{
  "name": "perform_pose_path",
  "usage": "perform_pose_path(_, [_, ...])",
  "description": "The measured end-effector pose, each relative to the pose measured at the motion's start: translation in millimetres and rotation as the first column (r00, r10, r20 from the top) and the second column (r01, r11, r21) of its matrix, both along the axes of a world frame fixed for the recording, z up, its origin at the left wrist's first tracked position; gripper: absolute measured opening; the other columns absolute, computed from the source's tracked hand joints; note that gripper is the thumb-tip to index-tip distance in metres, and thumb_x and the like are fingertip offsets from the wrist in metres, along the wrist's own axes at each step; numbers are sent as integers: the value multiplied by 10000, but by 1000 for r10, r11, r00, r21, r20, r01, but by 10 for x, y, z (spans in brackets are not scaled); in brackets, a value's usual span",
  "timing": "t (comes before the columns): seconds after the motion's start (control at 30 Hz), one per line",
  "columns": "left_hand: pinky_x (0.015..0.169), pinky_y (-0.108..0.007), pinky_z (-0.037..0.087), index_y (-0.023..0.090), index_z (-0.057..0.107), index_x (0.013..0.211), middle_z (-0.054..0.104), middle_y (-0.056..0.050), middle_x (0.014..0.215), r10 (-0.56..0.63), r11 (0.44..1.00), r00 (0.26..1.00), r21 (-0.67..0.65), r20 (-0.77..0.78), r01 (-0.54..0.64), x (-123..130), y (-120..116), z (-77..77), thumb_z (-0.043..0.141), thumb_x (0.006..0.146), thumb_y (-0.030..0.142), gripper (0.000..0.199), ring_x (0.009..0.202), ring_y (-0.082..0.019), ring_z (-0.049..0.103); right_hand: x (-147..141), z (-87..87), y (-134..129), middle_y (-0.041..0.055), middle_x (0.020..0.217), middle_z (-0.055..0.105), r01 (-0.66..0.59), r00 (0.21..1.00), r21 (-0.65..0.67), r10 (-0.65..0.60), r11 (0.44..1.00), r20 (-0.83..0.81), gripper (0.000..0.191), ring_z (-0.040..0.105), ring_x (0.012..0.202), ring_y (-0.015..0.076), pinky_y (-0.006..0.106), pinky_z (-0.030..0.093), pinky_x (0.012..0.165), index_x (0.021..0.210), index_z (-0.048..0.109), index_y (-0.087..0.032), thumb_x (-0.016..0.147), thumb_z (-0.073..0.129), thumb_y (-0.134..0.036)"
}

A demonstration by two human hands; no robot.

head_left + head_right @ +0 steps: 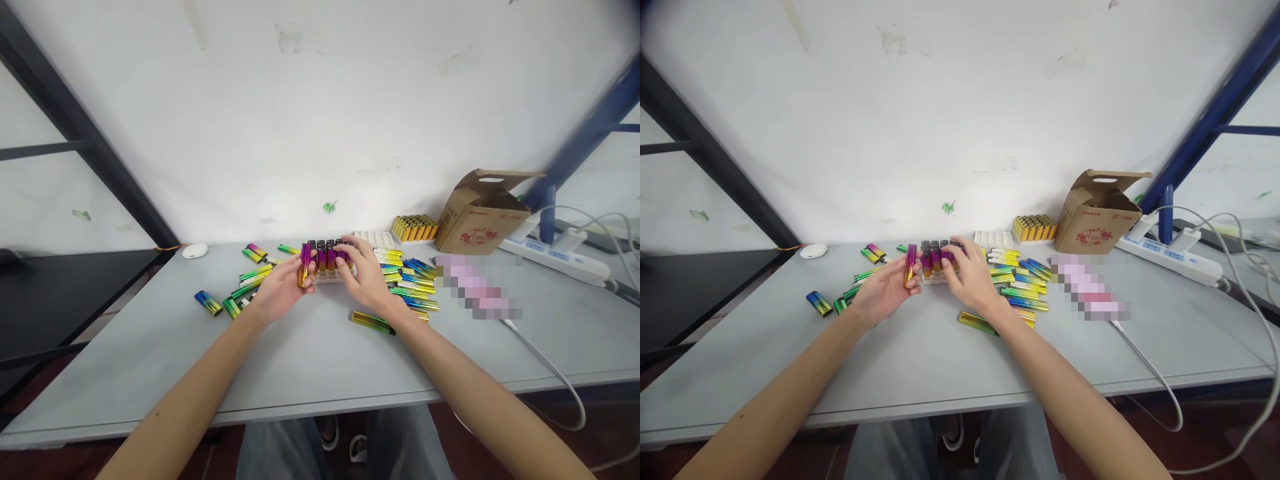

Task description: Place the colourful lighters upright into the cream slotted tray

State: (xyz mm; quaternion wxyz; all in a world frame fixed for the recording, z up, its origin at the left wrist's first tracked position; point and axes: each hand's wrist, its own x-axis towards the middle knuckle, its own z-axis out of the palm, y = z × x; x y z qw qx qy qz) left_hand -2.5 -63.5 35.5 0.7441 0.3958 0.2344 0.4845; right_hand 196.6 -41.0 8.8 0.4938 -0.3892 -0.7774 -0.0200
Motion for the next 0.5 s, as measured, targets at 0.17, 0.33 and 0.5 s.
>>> perform_pose_path(0.17, [604, -285, 453, 126, 642, 978, 556, -76, 750, 11, 999, 1000, -42, 11, -11, -13, 15, 10, 360, 956, 416, 405, 620, -155, 514, 5, -7, 2, 117, 1287, 543, -2, 1000, -22, 2, 1000, 3, 257, 496, 1214, 249, 444, 418, 1031, 1119, 605, -213, 949, 434, -304])
perform_pose_path(0.33, [611, -296, 465, 112, 643, 859, 441, -28, 633, 31, 996, 1000, -88, 1, -31, -15, 14, 10, 331, 953, 461, 477, 609, -163, 489, 7, -7, -6, 112, 1276, 548, -12, 1000, -38, 13, 999, 9, 261, 501, 1195, 246, 444, 422, 1023, 1101, 617, -217, 956, 422, -312])
perform_pose_path(0.5, [623, -320, 476, 150, 558, 722, 454, -40, 703, -42, 995, 999, -90, -2, 42, -8, 2, 20, 301, 953, 447, 456, 636, -170, 497, 6, -4, -11, 113, 1263, 554, -18, 1000, -49, 18, 999, 16, 270, 504, 1189, 245, 441, 421, 1022, 1086, 625, -213, 960, 410, -317])
